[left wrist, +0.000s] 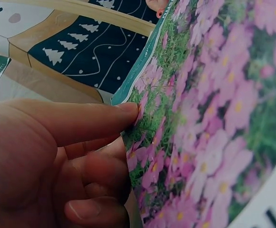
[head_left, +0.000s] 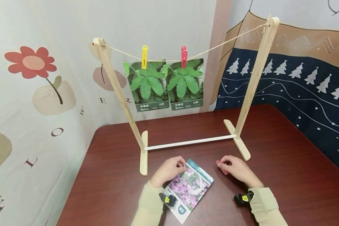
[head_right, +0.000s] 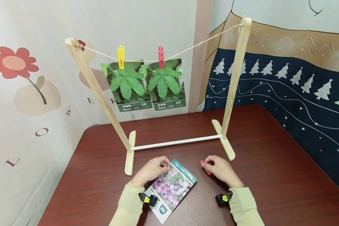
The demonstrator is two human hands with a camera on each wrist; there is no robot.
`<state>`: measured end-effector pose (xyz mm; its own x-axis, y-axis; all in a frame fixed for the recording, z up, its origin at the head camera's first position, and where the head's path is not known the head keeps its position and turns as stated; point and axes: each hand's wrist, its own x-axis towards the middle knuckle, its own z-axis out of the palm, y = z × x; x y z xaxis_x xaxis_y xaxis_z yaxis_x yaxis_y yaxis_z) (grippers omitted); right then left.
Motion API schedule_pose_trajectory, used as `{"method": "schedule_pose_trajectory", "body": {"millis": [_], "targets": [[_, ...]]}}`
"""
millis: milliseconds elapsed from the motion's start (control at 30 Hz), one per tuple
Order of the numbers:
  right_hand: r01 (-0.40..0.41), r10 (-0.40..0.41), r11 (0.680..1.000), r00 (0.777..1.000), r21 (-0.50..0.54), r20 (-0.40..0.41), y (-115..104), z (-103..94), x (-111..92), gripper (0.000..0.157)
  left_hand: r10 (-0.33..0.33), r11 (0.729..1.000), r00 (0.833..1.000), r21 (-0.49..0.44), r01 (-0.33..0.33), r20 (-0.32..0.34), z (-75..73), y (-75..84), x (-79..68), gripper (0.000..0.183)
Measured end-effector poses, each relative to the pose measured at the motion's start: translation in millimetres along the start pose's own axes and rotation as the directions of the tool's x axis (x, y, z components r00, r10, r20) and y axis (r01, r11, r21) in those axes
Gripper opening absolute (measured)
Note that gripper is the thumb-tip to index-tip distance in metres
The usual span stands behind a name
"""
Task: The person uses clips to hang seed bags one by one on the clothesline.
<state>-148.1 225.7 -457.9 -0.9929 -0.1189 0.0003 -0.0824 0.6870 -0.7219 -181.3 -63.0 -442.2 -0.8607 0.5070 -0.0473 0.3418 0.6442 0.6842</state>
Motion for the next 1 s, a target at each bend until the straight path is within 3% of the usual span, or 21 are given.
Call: {"method": "schedule_pose_trajectory", "body": {"millis": [233, 567, 833, 1000], "targets": [[0.041, -0.041, 0.999, 0.999, -0.016, -0.007, 1.1, -1.0, 0.1, 0.029, -0.035, 0.999, 0.999, -0.029, 0.035, 0.02, -1.2, 0.1, -0.4, 0.007], [0.004, -0.015, 0.98, 0.998, 0.199, 0.054, 7.1, -1.0, 0.5, 0.022, -0.065, 0.996, 0.998, -0.062, 0.066, 0.026, -1.3, 0.5, -2.8, 0.008], [-0.022, 0.01, 0.947, 0.999, 0.32, 0.041, 8.5, -1.0, 1.8, 0.023, -0.093, 0.992, 0.996, -0.086, 0.094, 0.014, -1.4, 0.8, -2.4, 0.013], [-0.041, 0.042, 0.921, 0.999, 0.388, 0.006, 8.1, -0.3, 2.6, 0.023, -0.105, 0.979, 0.993, -0.17, 0.112, 0.052, 0.4, -0.1, -3.2, 0.015]]}}
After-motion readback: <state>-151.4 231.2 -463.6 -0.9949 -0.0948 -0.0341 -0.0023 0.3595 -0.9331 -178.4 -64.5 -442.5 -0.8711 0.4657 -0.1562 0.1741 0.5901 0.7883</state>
